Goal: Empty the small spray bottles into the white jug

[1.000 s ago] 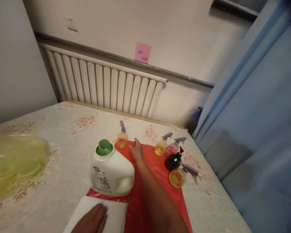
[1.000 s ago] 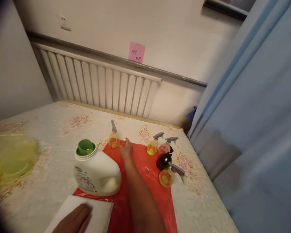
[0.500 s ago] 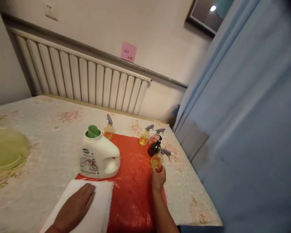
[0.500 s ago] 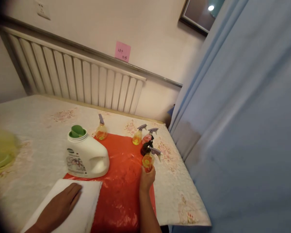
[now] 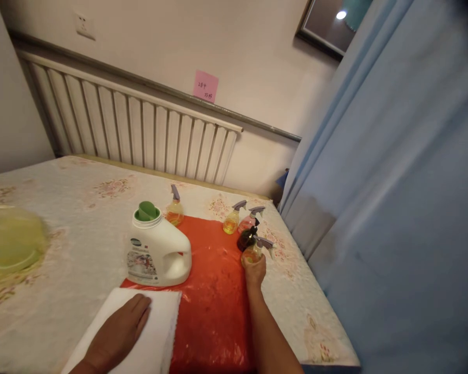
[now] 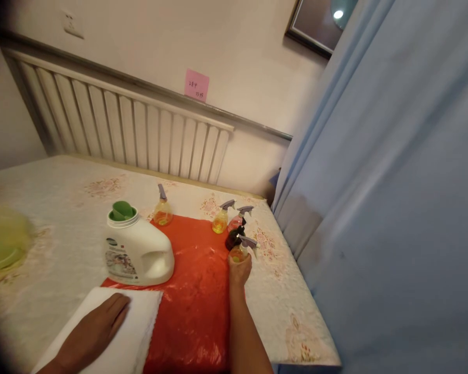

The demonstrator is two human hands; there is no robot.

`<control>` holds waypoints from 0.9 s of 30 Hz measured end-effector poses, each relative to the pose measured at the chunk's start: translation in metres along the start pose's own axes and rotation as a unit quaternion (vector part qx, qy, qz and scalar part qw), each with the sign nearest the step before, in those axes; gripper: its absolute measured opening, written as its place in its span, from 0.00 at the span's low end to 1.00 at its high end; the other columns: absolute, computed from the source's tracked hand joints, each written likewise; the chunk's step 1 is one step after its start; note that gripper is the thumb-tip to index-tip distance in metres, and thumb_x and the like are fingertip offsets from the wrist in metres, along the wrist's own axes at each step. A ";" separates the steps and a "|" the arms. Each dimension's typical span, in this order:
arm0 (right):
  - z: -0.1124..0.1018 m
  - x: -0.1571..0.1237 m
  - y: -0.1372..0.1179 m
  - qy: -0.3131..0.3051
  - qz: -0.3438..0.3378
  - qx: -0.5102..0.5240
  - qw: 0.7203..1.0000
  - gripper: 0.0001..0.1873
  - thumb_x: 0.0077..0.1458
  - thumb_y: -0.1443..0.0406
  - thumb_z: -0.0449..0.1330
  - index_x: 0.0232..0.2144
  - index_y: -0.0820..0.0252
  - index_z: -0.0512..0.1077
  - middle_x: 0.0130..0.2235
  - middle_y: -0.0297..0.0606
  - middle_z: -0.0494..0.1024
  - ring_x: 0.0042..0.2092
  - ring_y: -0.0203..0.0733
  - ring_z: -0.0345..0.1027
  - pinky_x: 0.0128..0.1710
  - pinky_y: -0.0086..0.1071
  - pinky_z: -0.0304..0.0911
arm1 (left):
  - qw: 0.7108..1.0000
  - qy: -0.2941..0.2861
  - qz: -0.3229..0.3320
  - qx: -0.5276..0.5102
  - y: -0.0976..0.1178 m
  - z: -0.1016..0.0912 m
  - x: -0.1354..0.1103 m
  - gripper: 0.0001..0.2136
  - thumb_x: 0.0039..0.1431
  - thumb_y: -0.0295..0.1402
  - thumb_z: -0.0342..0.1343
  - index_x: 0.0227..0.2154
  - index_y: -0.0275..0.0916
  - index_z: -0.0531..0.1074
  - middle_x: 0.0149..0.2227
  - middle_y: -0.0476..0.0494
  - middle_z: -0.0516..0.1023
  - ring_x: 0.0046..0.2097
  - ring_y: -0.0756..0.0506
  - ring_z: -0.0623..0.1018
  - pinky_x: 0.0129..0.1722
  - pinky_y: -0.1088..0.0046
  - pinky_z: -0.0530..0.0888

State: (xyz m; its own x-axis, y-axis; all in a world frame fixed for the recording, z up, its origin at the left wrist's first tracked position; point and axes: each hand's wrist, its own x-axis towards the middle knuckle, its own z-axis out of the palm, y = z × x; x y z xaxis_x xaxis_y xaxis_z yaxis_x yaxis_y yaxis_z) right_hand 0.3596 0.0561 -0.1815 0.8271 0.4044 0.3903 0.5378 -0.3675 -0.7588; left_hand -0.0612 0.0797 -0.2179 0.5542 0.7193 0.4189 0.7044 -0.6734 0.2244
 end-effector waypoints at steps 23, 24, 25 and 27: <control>-0.096 -0.084 -0.036 -0.259 -0.044 0.176 0.948 0.36 0.32 0.62 0.70 0.49 0.60 0.71 0.45 0.42 0.81 0.47 0.52 0.76 0.50 0.42 0.69 | 0.936 -0.098 -0.102 -0.322 0.086 -0.048 0.044 0.12 0.61 0.40 0.48 0.39 0.40 0.72 0.38 0.43 0.80 0.40 0.42 0.79 0.43 0.64 0.75; -0.098 -0.098 -0.042 -0.291 -0.045 0.202 0.934 0.37 0.32 0.64 0.70 0.49 0.60 0.70 0.46 0.43 0.81 0.48 0.52 0.76 0.50 0.42 0.70 | 0.918 -0.101 -0.099 -0.371 0.102 -0.055 0.051 0.13 0.60 0.39 0.50 0.42 0.39 0.72 0.40 0.42 0.80 0.42 0.42 0.79 0.44 0.64 0.75; -0.102 -0.109 -0.049 -0.314 -0.049 0.220 0.922 0.37 0.32 0.65 0.70 0.50 0.59 0.70 0.47 0.42 0.80 0.48 0.52 0.75 0.50 0.42 0.70 | 0.902 -0.096 -0.094 -0.411 0.117 -0.061 0.058 0.15 0.58 0.39 0.52 0.45 0.38 0.72 0.43 0.40 0.80 0.44 0.41 0.79 0.45 0.63 0.75; -0.109 -0.129 -0.064 -0.342 -0.062 0.244 0.906 0.37 0.34 0.68 0.70 0.51 0.57 0.70 0.47 0.41 0.80 0.48 0.51 0.75 0.50 0.42 0.70 | 0.869 -0.080 -0.074 -0.482 0.140 -0.071 0.068 0.20 0.55 0.38 0.57 0.51 0.37 0.70 0.52 0.37 0.77 0.53 0.39 0.76 0.52 0.62 0.72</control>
State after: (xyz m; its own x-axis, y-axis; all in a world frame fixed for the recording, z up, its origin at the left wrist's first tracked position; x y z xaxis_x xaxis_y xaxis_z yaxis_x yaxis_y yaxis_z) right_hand 0.2362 -0.0643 -0.1263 0.3815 0.9022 0.2015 0.3459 0.0628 -0.9362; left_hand 0.0437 0.0227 -0.0957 0.5982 0.7731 0.2112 0.1177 -0.3454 0.9310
